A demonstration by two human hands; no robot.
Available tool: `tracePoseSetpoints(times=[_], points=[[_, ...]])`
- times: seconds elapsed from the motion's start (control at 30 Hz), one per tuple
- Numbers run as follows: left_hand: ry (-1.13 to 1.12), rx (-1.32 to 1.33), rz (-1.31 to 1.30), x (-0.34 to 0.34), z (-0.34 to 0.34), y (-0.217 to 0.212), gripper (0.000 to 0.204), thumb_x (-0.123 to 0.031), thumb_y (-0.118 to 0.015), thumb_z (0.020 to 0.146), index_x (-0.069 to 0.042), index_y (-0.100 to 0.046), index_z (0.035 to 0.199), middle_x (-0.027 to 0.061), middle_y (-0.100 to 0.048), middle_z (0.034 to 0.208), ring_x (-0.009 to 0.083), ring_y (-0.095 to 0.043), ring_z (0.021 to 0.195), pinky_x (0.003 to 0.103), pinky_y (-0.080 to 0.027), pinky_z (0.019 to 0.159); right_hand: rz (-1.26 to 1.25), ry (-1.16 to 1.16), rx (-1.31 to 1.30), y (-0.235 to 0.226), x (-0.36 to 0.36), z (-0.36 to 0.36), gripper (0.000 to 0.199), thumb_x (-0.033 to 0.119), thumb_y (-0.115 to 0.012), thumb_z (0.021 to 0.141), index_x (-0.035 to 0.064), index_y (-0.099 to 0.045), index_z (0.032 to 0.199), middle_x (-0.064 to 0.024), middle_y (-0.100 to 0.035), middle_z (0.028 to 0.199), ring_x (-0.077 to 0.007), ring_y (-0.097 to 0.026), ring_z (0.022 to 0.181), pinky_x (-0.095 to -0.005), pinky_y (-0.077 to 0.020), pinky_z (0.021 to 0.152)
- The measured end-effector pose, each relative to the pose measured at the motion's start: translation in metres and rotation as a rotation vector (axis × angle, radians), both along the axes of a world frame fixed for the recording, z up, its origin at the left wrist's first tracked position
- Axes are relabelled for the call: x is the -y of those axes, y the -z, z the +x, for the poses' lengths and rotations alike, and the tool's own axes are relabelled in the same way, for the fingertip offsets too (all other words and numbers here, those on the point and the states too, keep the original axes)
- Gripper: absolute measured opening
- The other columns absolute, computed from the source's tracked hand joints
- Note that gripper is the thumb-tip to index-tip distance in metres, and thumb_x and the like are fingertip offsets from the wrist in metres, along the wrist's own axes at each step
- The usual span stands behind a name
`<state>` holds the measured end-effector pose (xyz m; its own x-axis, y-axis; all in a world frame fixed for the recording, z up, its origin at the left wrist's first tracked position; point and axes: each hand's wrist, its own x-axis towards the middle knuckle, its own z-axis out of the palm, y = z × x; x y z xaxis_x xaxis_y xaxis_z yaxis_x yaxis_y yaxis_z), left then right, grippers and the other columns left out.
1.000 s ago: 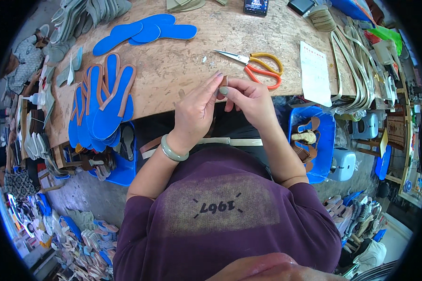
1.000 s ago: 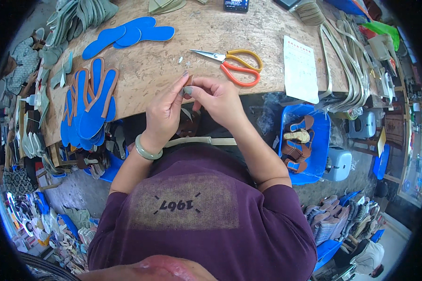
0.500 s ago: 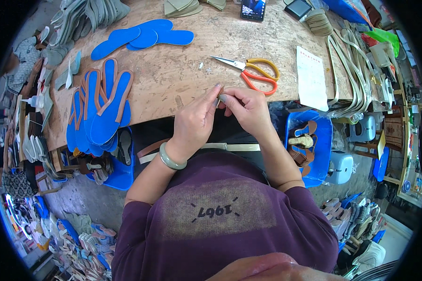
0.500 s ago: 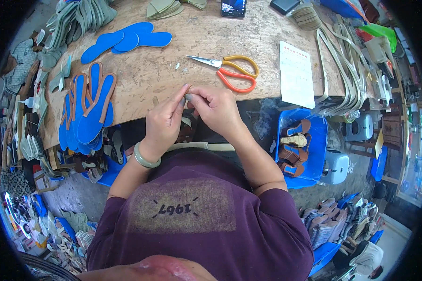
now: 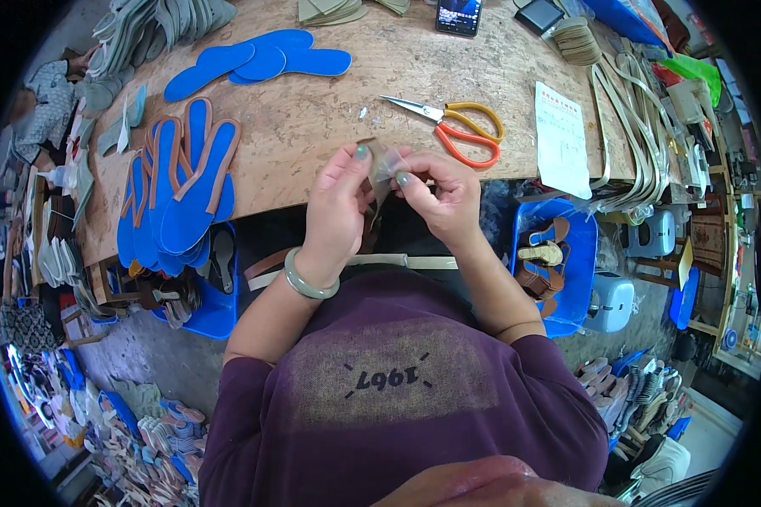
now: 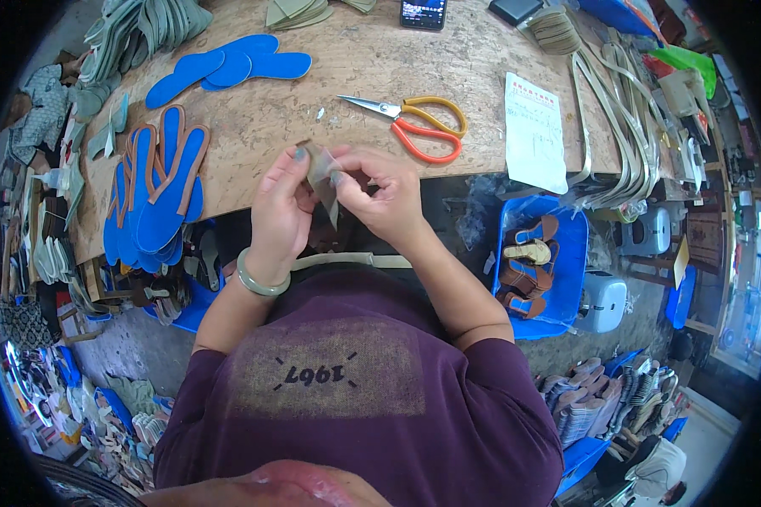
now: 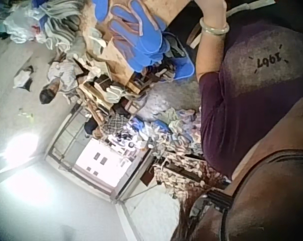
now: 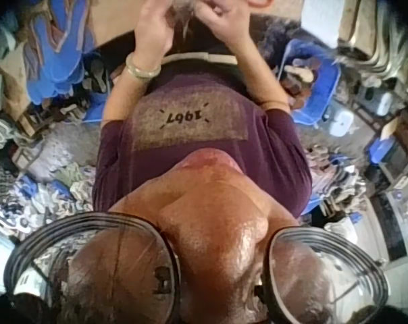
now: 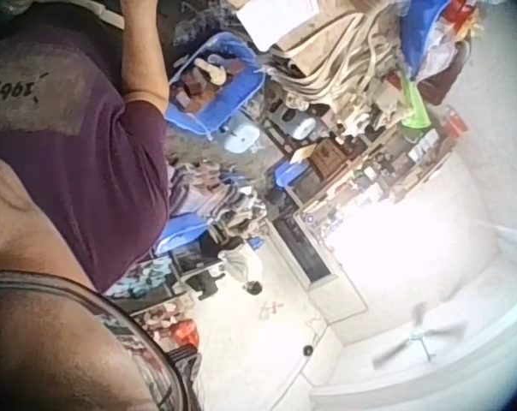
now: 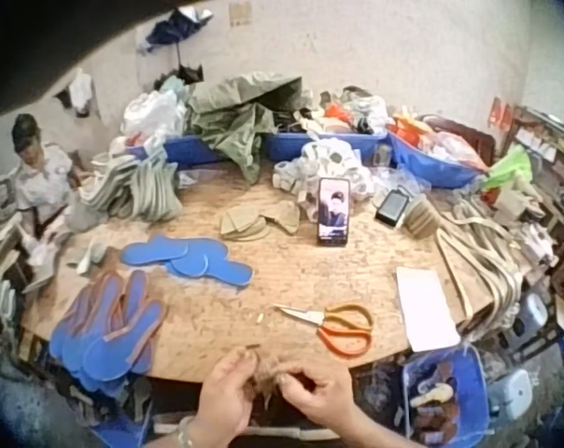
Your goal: The person assembles blue flip-flops by attaching brown straps to the soles. They use scissors to trim the straps and a handheld tool to press the straps into place. The person handles multiple soles and straps, working at a wooden table in a workshop environment.
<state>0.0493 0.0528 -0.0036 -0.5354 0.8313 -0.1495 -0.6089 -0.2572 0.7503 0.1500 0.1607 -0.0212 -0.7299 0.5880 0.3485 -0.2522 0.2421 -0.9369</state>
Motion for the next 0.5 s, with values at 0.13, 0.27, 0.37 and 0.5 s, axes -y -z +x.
tracePoseSetpoints(times=[0.13, 0.27, 0.37, 0.5], points=[[-0.053, 0.085, 0.03, -0.002, -0.006, -0.009, 0.024, -0.022, -0.04, 0.101, -0.002, -0.05, 0.11, 0.0204, -0.061, 0.116, 0.022, -0.063, 0.1, 0.034, -0.052, 0.084, -0.329, -0.144, -0.068, 0.016, 0.005, 0.005, 0.01, 0.007, -0.061, 0.081, 0.0, -0.066, 0.087, -0.008, -0.067, 0.089, -0.0113, -0.061, 0.071, -0.0227, -0.0474, 0.065], [-0.098, -0.106, 0.035, -0.002, 0.0, -0.01, 0.023, -0.023, -0.039, 0.101, -0.003, -0.048, 0.109, 0.0215, -0.061, 0.114, 0.022, -0.064, 0.095, 0.034, -0.053, 0.079, -0.627, -0.327, 0.014, 0.012, 0.003, 0.006, 0.017, 0.015, -0.057, 0.088, -0.0005, -0.065, 0.087, -0.0097, -0.067, 0.088, -0.0126, -0.063, 0.072, -0.0229, -0.048, 0.065], [-0.029, -0.218, 0.014, 0.0, 0.007, -0.005, 0.022, -0.024, -0.04, 0.101, -0.004, -0.048, 0.108, 0.0215, -0.062, 0.112, 0.0217, -0.065, 0.091, 0.034, -0.053, 0.076, -0.574, -0.36, 0.157, 0.004, -0.003, 0.006, 0.026, 0.021, -0.055, 0.092, -0.002, -0.064, 0.085, -0.0099, -0.067, 0.083, -0.0127, -0.063, 0.069, -0.0227, -0.0475, 0.063], [0.008, -0.089, 0.104, 0.004, 0.004, -0.005, 0.02, -0.022, -0.042, 0.1, -0.004, -0.05, 0.107, 0.0199, -0.063, 0.108, 0.0227, -0.065, 0.091, 0.035, -0.053, 0.078, -0.543, -0.35, 0.159, 0.005, -0.003, 0.008, 0.031, 0.025, -0.056, 0.093, -0.0005, -0.064, 0.078, -0.0106, -0.065, 0.075, -0.0145, -0.061, 0.063, -0.0237, -0.0475, 0.058]])
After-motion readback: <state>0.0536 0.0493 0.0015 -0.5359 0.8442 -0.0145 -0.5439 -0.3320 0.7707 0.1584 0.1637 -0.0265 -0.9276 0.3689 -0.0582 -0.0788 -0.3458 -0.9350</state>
